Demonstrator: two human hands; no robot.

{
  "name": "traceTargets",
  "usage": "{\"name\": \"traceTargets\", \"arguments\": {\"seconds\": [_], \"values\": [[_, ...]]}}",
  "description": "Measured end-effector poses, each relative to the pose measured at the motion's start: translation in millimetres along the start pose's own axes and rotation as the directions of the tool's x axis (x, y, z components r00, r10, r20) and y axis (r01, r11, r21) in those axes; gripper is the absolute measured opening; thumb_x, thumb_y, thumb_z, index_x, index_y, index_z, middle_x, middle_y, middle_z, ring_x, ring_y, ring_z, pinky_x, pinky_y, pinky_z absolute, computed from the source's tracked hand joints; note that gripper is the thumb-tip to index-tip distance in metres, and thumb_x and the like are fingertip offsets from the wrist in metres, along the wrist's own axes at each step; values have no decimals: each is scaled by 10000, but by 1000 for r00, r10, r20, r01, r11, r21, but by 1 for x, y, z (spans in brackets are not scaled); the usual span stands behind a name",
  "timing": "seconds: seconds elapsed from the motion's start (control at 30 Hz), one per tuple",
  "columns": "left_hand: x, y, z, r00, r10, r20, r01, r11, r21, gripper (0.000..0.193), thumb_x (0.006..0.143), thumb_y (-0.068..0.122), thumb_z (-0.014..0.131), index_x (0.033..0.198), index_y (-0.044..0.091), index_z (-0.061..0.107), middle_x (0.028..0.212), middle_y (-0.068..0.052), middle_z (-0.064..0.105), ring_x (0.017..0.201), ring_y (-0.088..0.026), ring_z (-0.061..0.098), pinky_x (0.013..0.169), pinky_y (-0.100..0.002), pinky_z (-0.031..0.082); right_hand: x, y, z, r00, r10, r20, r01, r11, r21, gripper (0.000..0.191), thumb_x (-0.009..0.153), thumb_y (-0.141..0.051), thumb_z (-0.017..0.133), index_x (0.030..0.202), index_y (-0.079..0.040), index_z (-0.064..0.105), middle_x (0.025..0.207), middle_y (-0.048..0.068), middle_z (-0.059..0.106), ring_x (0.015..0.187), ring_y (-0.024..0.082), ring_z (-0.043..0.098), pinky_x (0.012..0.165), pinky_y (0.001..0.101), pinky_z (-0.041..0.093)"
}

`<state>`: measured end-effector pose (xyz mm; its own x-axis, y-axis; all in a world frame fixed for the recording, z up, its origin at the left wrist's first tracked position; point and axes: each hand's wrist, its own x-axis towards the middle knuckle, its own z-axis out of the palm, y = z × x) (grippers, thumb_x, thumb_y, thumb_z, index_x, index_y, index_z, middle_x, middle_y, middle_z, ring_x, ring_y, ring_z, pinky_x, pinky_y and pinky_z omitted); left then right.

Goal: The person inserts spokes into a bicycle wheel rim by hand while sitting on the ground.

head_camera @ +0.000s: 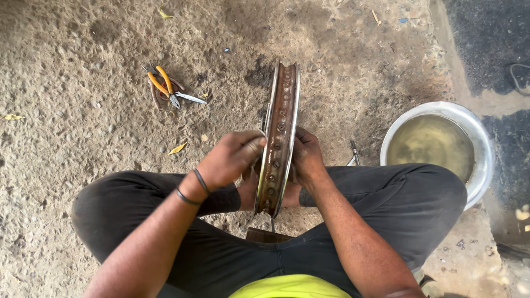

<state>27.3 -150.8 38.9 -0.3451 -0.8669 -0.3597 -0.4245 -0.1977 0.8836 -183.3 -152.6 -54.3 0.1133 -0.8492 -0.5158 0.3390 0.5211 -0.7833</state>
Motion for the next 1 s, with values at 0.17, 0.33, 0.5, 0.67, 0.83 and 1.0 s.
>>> {"name": "traceTargets", "arguments": {"seconds": [0.17, 0.33, 0.5, 0.67, 0.83, 1.0], "values": [[7, -28, -18, 982, 126, -141, -96, 974, 204, 196, 971, 160, 594, 1057, 69, 745, 718, -82, 712, 569, -189, 633, 510, -335, 523, -8, -7, 2, 963, -266, -27, 258, 950, -176, 132, 1041, -92, 605, 1003, 23, 656, 828, 67, 624, 699, 112, 568, 625, 273, 501], [5, -12, -15, 821, 246, -515, -46, 928, 370, 181, 1047, 133, 599, 1129, 63, 744, 792, -105, 742, 582, -232, 677, 530, -350, 522, -34, -31, 11, 938, -313, -146, 293, 945, -143, 195, 1012, -196, 629, 937, -20, 668, 778, 37, 641, 628, 120, 522, 557, 299, 455], [-5, 27, 20, 558, 814, -162, -680, 560, 474, 230, 899, 25, 706, 1126, 61, 700, 1050, -89, 728, 926, -285, 716, 784, -391, 585, -67, -48, 18, 808, -573, 135, 589, 791, -167, 397, 1080, -419, 515, 1084, -47, 655, 904, 40, 609, 804, 120, 558, 715, 288, 459], [-11, 31, 24, 600, 777, -191, -688, 623, 371, 273, 866, 20, 761, 1129, 44, 691, 1032, -91, 701, 930, -304, 677, 805, -397, 551, -66, -48, 15, 900, -436, 13, 433, 895, 104, 393, 1084, -399, 547, 950, -42, 640, 891, 95, 648, 809, 191, 633, 734, 346, 530], [17, -1, -5, 793, 448, -413, -497, 868, -15, 169, 1041, -11, 622, 1192, 47, 672, 1097, -62, 723, 970, -174, 714, 869, -332, 599, -43, -51, -13, 970, -233, -67, 243, 944, 226, 263, 1074, -291, 591, 970, -53, 634, 780, 89, 629, 677, 208, 602, 605, 345, 499], [47, -38, 5, 924, 382, -13, -382, 924, -22, 247, 956, 4, 646, 1191, 32, 717, 978, -94, 722, 883, -176, 665, 800, -349, 565, -19, -4, -10, 982, -111, -152, 59, 949, -309, 259, 1072, -240, 541, 1032, -28, 684, 708, 75, 561, 544, 184, 448, 465, 334, 386]]}}
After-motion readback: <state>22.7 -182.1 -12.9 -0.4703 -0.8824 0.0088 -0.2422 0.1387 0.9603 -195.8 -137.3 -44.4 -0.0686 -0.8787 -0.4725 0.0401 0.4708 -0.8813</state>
